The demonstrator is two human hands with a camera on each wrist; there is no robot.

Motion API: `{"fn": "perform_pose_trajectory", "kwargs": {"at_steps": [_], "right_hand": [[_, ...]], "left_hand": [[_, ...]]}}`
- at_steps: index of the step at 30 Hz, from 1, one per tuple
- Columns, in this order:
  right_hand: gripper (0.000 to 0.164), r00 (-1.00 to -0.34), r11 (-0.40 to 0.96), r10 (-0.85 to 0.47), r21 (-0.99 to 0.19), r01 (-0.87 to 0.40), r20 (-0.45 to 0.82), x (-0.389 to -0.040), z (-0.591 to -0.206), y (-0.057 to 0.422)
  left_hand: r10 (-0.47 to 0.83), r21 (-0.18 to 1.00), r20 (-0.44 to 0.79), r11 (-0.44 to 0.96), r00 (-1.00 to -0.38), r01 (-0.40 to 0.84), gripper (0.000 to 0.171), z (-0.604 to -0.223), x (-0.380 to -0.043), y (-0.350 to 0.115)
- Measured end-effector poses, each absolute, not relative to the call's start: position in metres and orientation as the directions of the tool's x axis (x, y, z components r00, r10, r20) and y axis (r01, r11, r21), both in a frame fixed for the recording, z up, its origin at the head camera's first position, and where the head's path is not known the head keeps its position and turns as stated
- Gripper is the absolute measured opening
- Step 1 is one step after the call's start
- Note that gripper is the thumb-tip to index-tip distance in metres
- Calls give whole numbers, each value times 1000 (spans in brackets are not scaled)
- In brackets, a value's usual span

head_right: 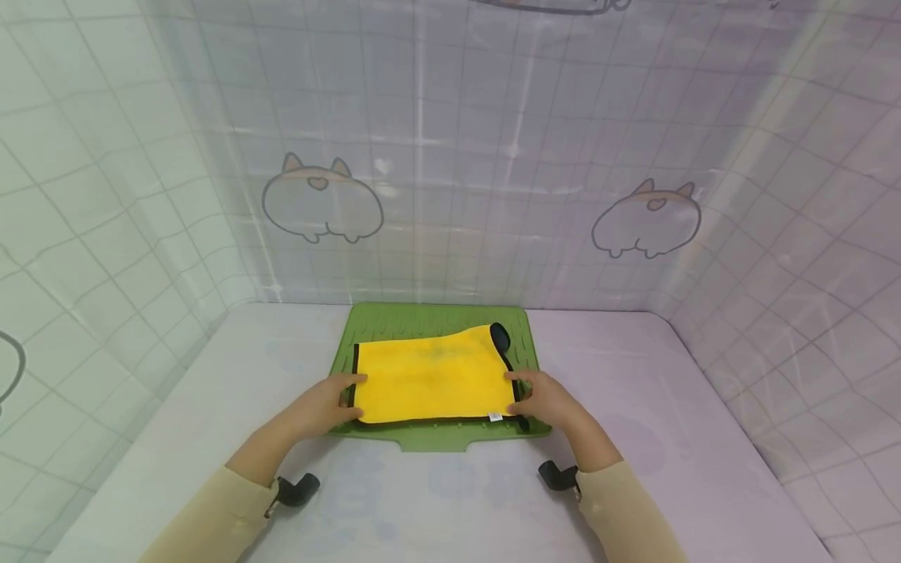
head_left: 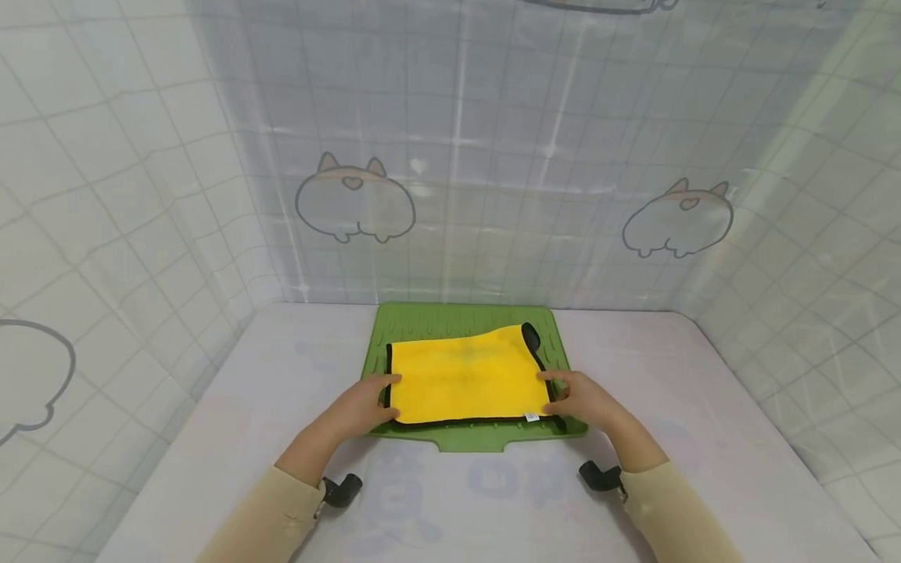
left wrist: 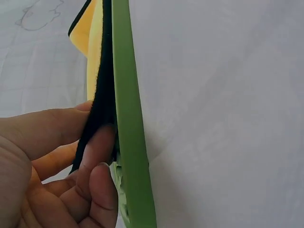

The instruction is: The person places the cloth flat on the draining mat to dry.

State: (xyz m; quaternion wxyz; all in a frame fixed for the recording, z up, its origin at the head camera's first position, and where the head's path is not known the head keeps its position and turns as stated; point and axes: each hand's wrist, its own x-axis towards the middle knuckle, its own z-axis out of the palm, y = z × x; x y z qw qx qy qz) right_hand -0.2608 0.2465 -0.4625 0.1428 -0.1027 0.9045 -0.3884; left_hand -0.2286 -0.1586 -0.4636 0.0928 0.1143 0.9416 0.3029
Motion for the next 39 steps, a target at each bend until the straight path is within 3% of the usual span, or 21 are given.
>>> {"fn": "perform_pose_trajectory", "kwargs": {"at_steps": [30, 39], "right_hand": [[59, -934, 754, -329, -634, -170, -141, -244, -458, 245], [50, -909, 730, -396, -646, -223, -133, -251, -438, 255]], "left_hand": [[303, 550, -120, 813, -945, 191, 63, -458, -225, -159], [287, 657, -95, 737, -953, 157, 54, -452, -237, -180]]}}
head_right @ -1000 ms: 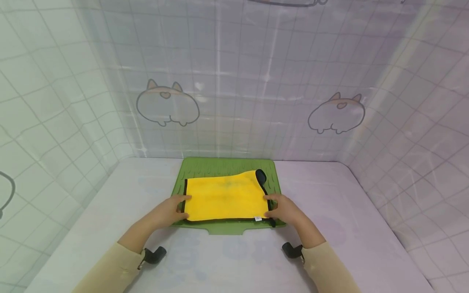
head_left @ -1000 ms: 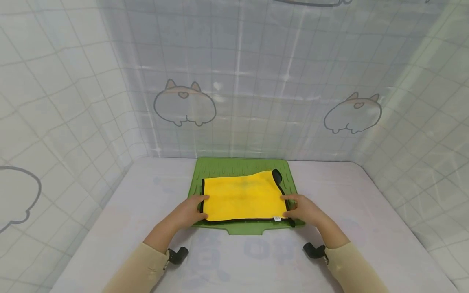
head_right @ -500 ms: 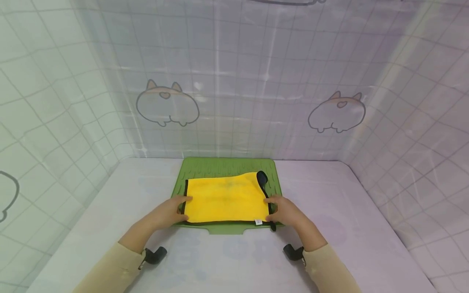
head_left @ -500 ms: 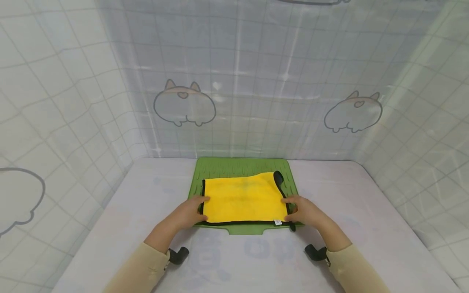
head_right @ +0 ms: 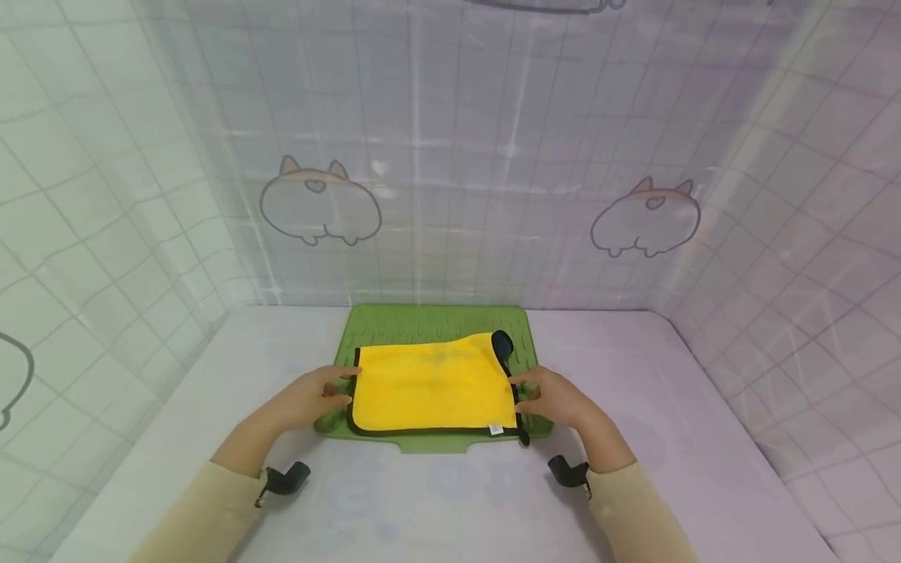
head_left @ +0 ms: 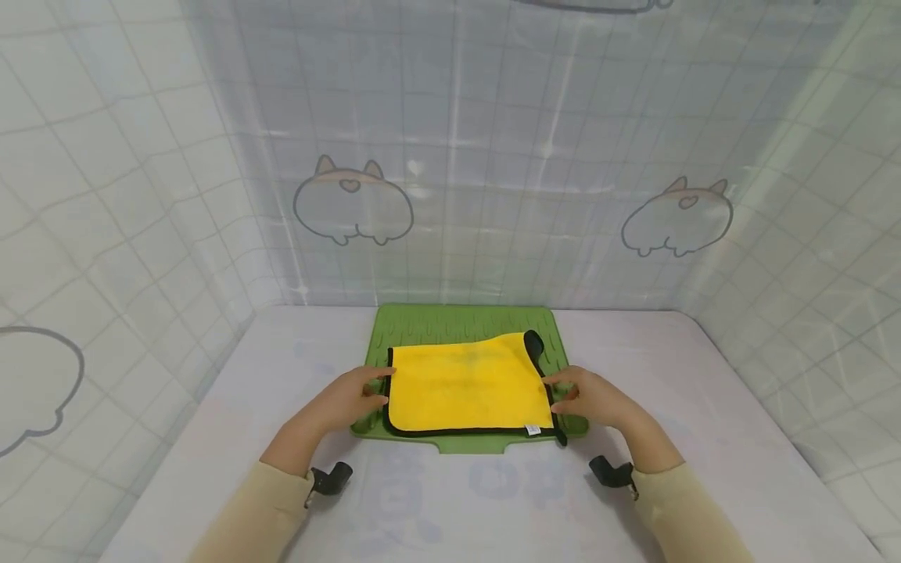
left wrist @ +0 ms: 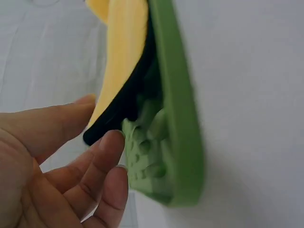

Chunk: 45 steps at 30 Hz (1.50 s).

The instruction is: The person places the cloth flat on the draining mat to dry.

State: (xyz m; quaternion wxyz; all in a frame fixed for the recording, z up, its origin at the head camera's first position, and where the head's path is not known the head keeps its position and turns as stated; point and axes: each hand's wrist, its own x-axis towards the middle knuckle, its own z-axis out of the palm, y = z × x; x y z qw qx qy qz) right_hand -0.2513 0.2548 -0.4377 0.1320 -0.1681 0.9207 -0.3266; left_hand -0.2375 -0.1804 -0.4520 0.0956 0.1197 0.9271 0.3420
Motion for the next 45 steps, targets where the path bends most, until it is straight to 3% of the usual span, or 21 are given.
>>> {"fn": "perform_pose_trajectory", "kwargs": {"at_steps": [7, 13, 21, 29, 37, 45], "right_hand": [[44, -913, 711, -407, -639, -294, -33, -270, -423, 250], [48, -927, 666, -375, -696, -269, -1, -292, -424, 236], [49, -943, 654, -333, -721, -230, -2, -316, -427, 219], [45, -948, 651, -315, -736, -185, -40, -331, -431, 209], [31, -964, 676, -266, -712, -189, 4, -331, -436, 213], [31, -969, 605, -246, -784, -140, -16, -321, -433, 231]], "left_hand": [[287, 682, -41, 708, -957, 183, 53, -445, -250, -184], [226, 698, -18, 700, -974, 150, 55, -449, -260, -179], [130, 699, -52, 713, -990, 57, 59, -454, -274, -171], [159, 714, -23, 694, -987, 95, 51, -463, -285, -168], [133, 753, 56, 645, -990, 129, 40, -462, -281, -164], [109, 759, 98, 635, -989, 145, 32, -453, -273, -162]]}}
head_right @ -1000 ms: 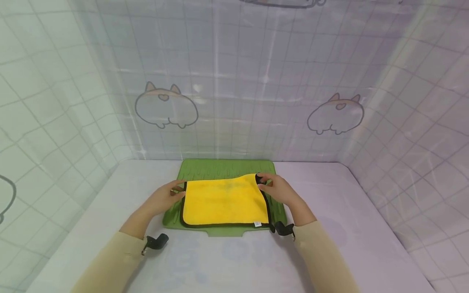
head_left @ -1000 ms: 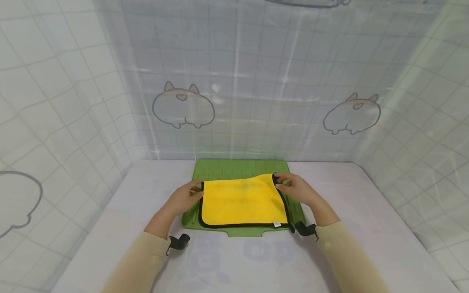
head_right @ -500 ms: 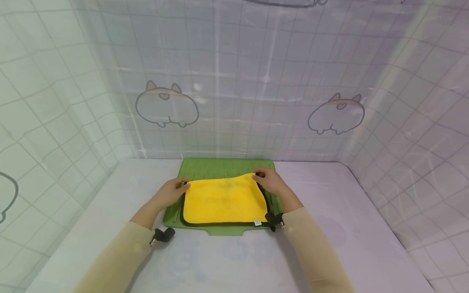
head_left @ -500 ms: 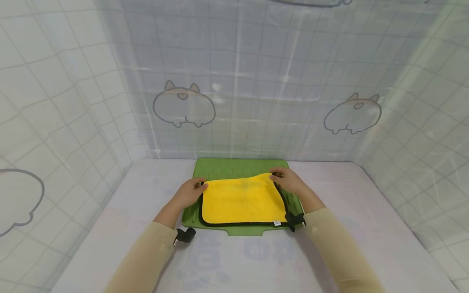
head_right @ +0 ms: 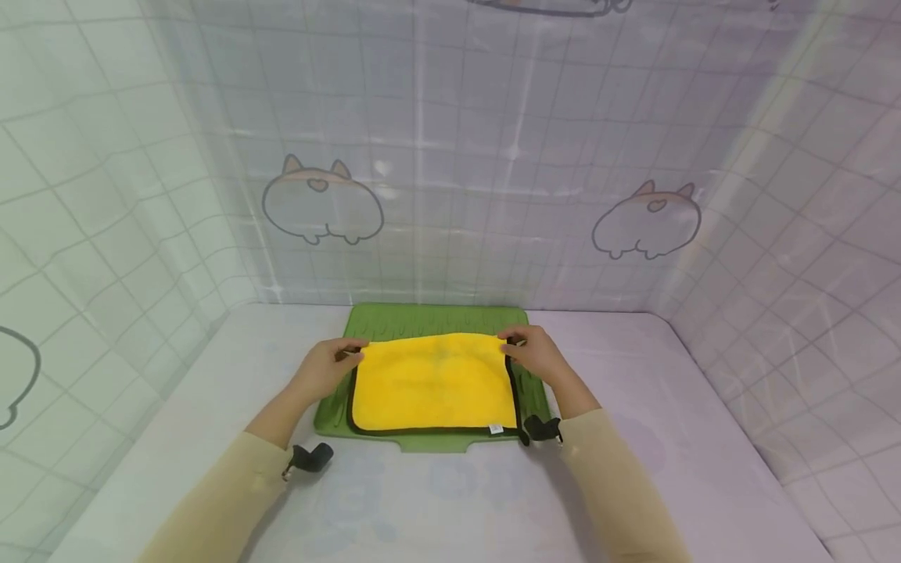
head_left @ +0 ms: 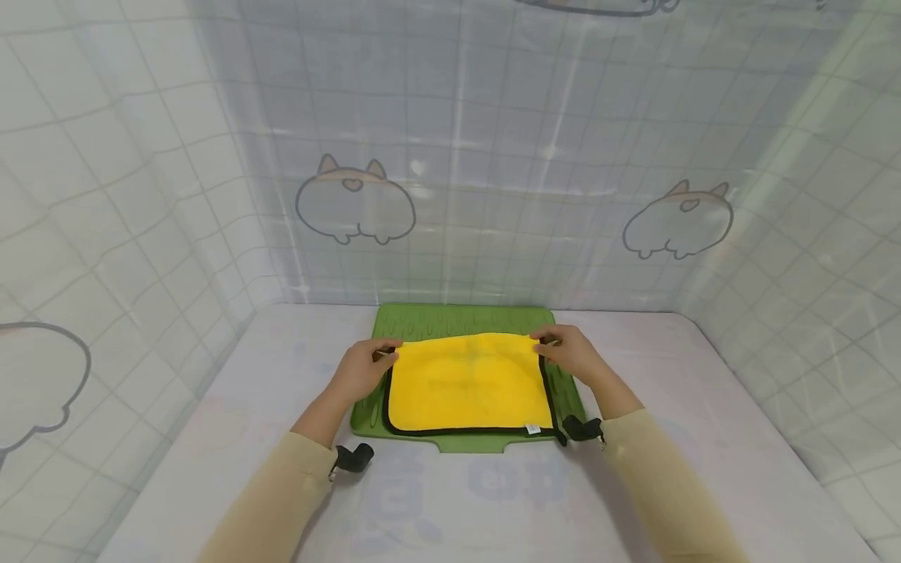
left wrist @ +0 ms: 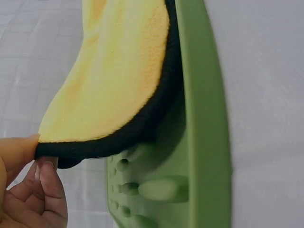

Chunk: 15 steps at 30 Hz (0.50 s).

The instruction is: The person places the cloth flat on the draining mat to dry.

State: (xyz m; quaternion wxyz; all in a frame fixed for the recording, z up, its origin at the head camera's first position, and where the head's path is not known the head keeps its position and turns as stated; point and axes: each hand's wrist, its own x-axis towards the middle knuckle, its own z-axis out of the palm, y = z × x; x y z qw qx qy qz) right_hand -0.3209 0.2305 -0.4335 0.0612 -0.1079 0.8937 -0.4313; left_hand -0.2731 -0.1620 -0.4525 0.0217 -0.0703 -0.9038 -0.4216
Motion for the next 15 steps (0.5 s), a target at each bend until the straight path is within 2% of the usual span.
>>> {"fn": "perform_pose_trajectory", "kwargs": {"at_steps": [8, 15], "right_hand": [[46, -960, 506, -272, -859, -81, -69, -314, -431, 250], [44, -930, 542, -315, -840, -14, -188, -307, -435, 262]], "left_hand": [[127, 794, 49, 597, -991, 116, 41, -447, -261, -169], [207, 770, -71, 633, -976, 79, 39, -452, -254, -178]]}}
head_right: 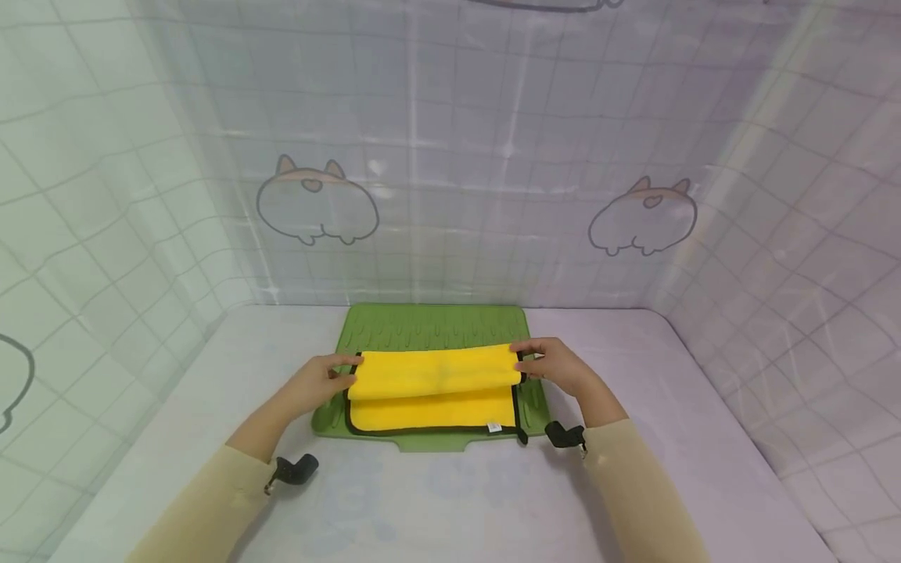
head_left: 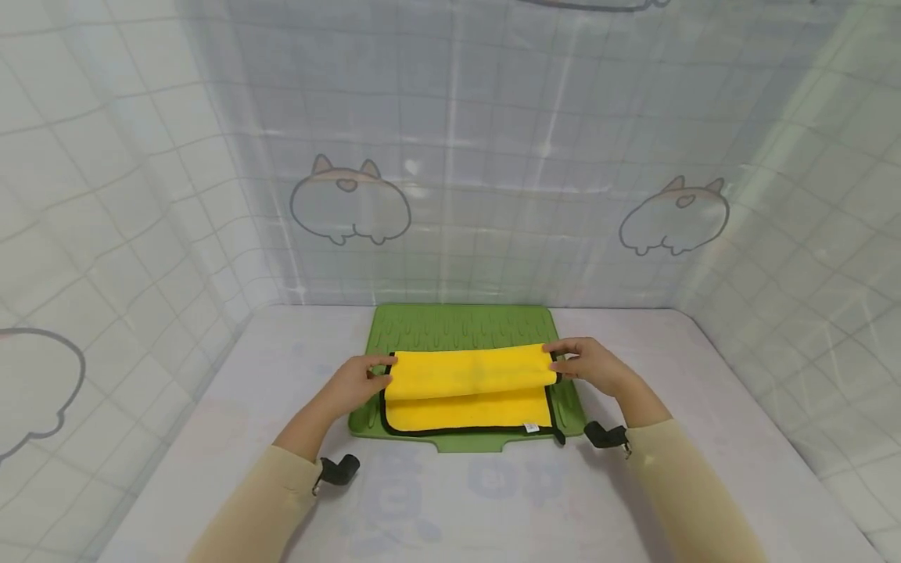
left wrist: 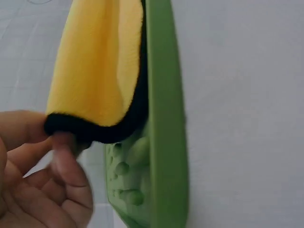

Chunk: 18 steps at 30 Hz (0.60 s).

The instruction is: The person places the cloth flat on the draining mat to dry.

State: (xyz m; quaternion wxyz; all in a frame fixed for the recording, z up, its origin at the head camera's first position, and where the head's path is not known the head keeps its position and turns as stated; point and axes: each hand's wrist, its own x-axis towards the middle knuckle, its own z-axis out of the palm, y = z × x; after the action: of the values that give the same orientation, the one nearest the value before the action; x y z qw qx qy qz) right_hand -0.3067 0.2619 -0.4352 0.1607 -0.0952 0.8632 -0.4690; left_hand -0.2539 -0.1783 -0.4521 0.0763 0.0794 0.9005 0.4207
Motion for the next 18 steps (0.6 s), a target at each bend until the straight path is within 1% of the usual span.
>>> {"fn": "perform_pose_trajectory", "kwargs": {"at_steps": [5, 9, 13, 18], "right_hand": [[41, -899, 568, -364, -823, -7, -244, -301, -437, 263], [43, -888, 578, -392, -815, -35, -240, -300, -435, 262], [51, -885, 574, -405, -817, -50, -231, -301, -432, 261], [58, -888, 541, -390, -841, -8, -242, -308, -433, 257]], "left_hand": [[283, 724, -125, 682, -951, 107, 38, -456, -253, -180], [290, 732, -113, 671, -950, 118, 41, -454, -255, -181], [262, 778, -99, 621, -960, 89, 44, -454, -262, -179], [190, 830, -136, 558, -972, -8, 48, -459, -272, -176]]}}
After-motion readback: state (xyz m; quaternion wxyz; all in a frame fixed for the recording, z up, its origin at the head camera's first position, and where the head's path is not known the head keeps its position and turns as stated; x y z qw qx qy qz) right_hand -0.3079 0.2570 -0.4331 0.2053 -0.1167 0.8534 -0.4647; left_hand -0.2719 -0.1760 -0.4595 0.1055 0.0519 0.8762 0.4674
